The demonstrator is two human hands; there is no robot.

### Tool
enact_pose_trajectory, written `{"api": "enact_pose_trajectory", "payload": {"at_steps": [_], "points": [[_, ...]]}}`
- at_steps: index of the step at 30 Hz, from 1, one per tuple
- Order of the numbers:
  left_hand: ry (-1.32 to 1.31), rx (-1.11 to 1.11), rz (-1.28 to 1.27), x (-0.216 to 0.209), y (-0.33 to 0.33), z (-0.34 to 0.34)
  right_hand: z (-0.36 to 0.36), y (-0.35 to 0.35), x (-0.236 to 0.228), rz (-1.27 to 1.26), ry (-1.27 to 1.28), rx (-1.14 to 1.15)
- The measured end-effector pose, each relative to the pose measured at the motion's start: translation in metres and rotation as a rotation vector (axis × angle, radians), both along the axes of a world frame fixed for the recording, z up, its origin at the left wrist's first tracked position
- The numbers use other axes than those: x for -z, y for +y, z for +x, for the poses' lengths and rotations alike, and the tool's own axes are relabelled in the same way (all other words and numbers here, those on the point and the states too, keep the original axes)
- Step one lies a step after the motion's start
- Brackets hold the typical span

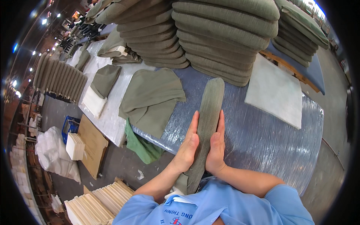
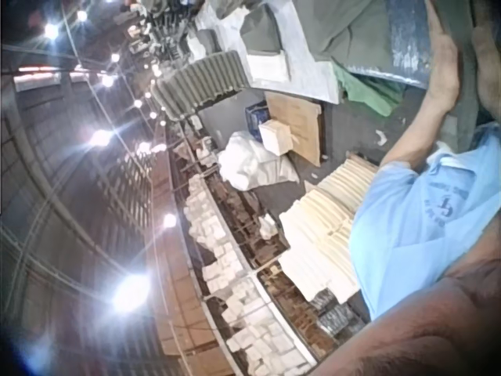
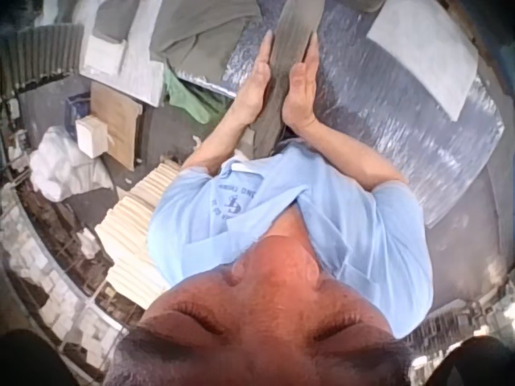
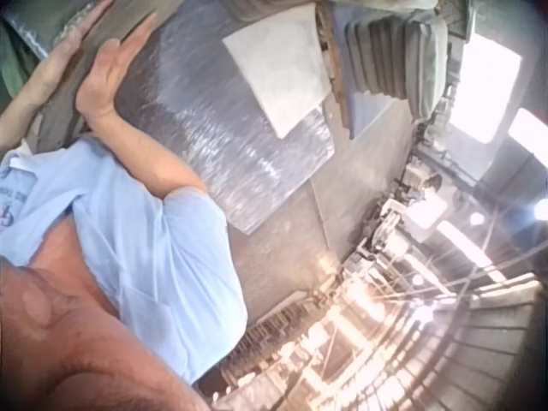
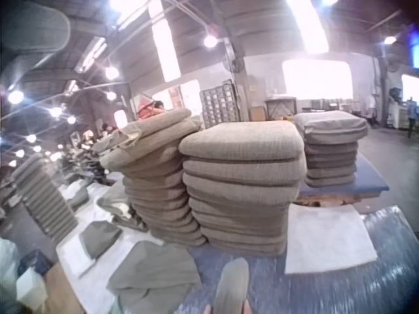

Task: The person repeatedly folds olive-green fabric cushions by hand on a work table, aligning edges and rolling them into compact bundles. The person stacks the finished cushions on the table and continues the process with additional cushions from a nearby pile.

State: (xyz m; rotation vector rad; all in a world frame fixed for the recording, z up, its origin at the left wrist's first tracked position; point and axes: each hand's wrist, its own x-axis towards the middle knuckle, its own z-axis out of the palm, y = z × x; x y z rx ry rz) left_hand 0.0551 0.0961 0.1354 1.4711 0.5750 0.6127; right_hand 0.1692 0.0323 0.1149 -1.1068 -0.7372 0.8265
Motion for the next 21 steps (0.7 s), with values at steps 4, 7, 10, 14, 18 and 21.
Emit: {"api": "enact_pose_trajectory", "payload": {"at_steps": [4,7,10,14,18,21], "points": [[0.082,-0.048,0.171,-0.011,-0.004,0.010,0.002,0.010,0.026,0.071,-0.085,0.065],[0.107,-0.096,0.215,-0.014,-0.003,0.011,0.002,0.014,0.032,0.081,-0.097,0.069],[0.114,-0.209,0.210,-0.018,-0.007,0.010,0.002,0.022,0.028,0.081,-0.128,0.016],[0.093,-0.441,0.260,-0.018,-0.009,0.009,0.007,0.042,0.017,0.147,-0.141,-0.150],[-0.162,-0.583,-0.006,-0.006,-0.001,-0.004,0.001,0.066,0.008,0.057,-0.131,-0.279],[-0.270,-0.588,-0.137,0.006,-0.013,-0.025,-0.009,0.057,0.002,0.019,-0.166,-0.343]]}}
